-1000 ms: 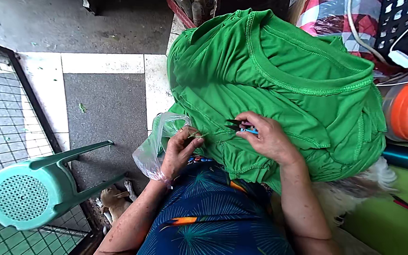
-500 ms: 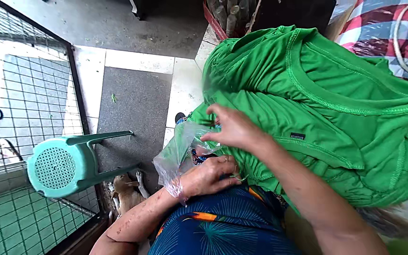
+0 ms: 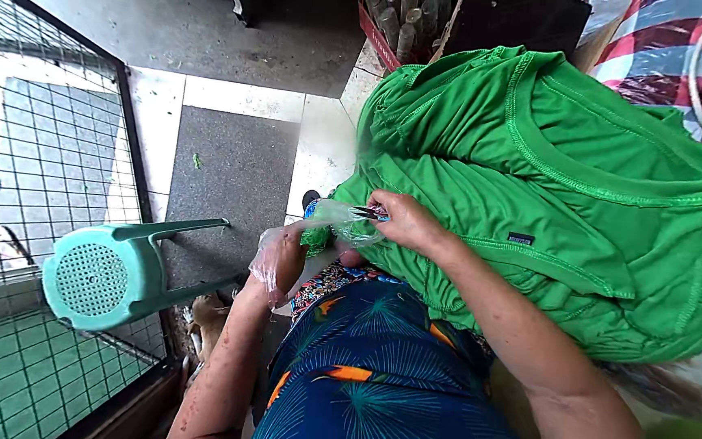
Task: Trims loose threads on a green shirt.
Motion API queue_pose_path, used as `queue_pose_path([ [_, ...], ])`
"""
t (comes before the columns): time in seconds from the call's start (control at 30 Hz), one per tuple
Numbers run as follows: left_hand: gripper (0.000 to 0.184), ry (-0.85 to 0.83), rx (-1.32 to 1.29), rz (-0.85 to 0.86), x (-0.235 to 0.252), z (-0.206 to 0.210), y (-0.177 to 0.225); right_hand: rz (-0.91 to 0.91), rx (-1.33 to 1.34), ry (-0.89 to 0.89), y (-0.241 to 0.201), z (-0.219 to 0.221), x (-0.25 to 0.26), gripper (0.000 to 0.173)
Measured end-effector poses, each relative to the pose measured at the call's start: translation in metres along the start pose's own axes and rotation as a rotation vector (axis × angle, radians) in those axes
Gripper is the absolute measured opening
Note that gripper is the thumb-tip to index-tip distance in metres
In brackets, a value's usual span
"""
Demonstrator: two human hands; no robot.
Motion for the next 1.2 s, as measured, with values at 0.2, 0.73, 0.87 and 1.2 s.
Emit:
queue_pose_path([
  [0.2, 0.023, 0.089, -0.246, 0.363, -0.007, 0.005, 0.009, -0.089, 0.052, 0.286, 0.008, -0.069, -0.051, 0.028],
  [0.73, 0.057, 0.327, -0.343, 0.583, 0.035, 0.06, 0.147, -0.186, -0.2, 0.573, 0.044, -0.062, -0.125, 0.015],
  [0.87, 0.024, 0.398, -0.415, 0.609, 0.045, 0.052, 0.157, -0.097, -0.058, 0.505, 0.052, -0.081, -0.105, 0.015],
  [1.2, 0.031, 0.238, -0.494, 0.436, 0.057, 0.06, 0.141, 0.087, 0.062, 0.509, 0.085, -0.08, -0.083, 0.018],
])
Point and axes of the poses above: each hand's wrist, its own x-axis towards the middle knuckle, its own z-axis out of the palm, y = z × x, the point moved 4 cm from there along x, towards the middle knuckle, and after that the axes turned 3 degrees about -x, right-handed, at the moved point
